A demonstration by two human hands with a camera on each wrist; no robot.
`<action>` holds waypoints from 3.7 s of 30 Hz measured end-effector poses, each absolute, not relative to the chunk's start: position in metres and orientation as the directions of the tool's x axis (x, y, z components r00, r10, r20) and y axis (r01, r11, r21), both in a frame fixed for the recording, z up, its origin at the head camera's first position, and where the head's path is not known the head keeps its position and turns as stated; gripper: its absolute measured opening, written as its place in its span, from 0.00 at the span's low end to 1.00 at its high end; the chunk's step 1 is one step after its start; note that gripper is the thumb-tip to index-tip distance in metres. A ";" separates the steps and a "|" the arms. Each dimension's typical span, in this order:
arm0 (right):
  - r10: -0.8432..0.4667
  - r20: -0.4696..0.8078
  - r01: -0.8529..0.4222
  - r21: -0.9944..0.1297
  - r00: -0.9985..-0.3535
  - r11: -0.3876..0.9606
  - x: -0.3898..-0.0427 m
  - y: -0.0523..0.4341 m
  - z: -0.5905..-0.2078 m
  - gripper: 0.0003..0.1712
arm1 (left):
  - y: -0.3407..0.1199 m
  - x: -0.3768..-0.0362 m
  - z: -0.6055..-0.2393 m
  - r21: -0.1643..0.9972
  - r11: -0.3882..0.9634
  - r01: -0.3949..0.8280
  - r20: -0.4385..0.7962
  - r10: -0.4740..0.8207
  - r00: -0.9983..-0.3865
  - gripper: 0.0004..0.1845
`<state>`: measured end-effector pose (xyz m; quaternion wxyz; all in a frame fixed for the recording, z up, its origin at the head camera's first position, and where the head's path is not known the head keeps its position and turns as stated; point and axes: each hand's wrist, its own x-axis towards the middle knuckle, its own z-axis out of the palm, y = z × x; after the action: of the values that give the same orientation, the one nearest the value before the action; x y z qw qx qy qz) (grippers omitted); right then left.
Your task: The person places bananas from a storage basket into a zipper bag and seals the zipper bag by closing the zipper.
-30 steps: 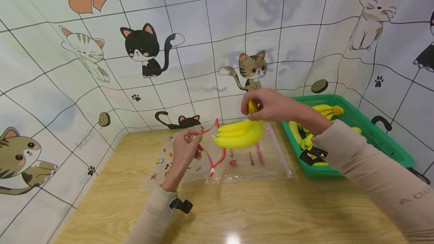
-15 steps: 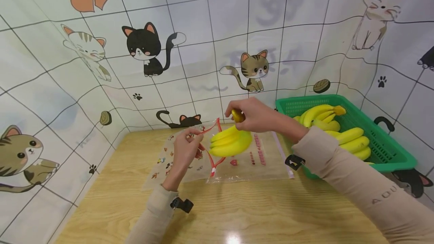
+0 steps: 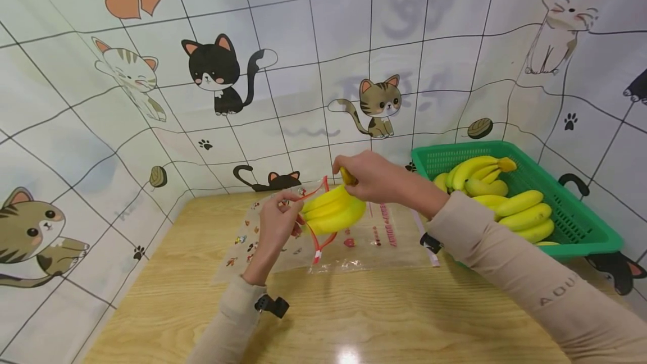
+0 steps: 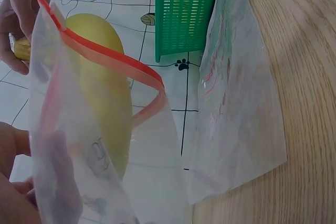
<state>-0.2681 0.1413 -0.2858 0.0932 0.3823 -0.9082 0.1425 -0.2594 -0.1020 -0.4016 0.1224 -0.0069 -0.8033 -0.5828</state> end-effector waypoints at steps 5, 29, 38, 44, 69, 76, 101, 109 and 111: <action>-0.643 0.251 -0.688 -0.177 -0.723 0.704 -0.267 0.138 -0.286 0.27 | -0.103 -0.260 -0.400 0.934 0.315 0.171 0.221 -0.131 -0.967 0.07; -0.664 0.341 -0.737 -0.156 -0.665 0.658 -0.263 0.120 -0.298 0.22 | -0.104 -0.260 -0.400 0.936 0.292 0.194 0.235 -0.112 -0.965 0.07; -0.649 0.400 -0.747 -0.163 -0.647 0.644 -0.259 0.109 -0.304 0.21 | -0.105 -0.262 -0.402 0.934 0.286 0.214 0.249 -0.091 -0.964 0.04; -0.648 0.392 -0.748 -0.201 -0.653 0.633 -0.259 0.098 -0.315 0.21 | -0.105 -0.263 -0.403 0.920 0.318 0.228 0.267 -0.083 -0.960 0.05; -0.556 0.275 -0.611 -0.499 -0.785 0.615 -0.272 0.072 -0.353 0.18 | -0.107 -0.259 -0.397 0.921 0.259 0.292 0.303 -0.004 -0.953 0.05; -0.527 0.244 -0.558 -0.582 -0.814 0.592 -0.275 0.066 -0.358 0.15 | -0.108 -0.259 -0.393 0.926 0.244 0.289 0.301 -0.014 -0.953 0.05; -0.394 0.203 -0.397 -0.764 -0.896 0.509 -0.278 0.054 -0.368 0.12 | -0.112 -0.259 -0.393 0.922 0.252 0.293 0.302 0.001 -0.953 0.07; -0.341 0.170 -0.322 -0.827 -0.924 0.461 -0.278 0.047 -0.374 0.13 | -0.112 -0.259 -0.389 0.946 0.184 0.266 0.274 -0.016 -0.962 0.07; -0.324 0.166 -0.307 -0.835 -0.932 0.457 -0.278 0.044 -0.376 0.12 | -0.111 -0.258 -0.388 0.951 0.166 0.259 0.265 -0.016 -0.964 0.07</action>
<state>-0.2781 0.0445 -0.3755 -0.0086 0.1849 -0.8534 0.4874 -0.2584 -0.1112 -0.3876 0.1073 -0.0805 -0.7561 -0.6406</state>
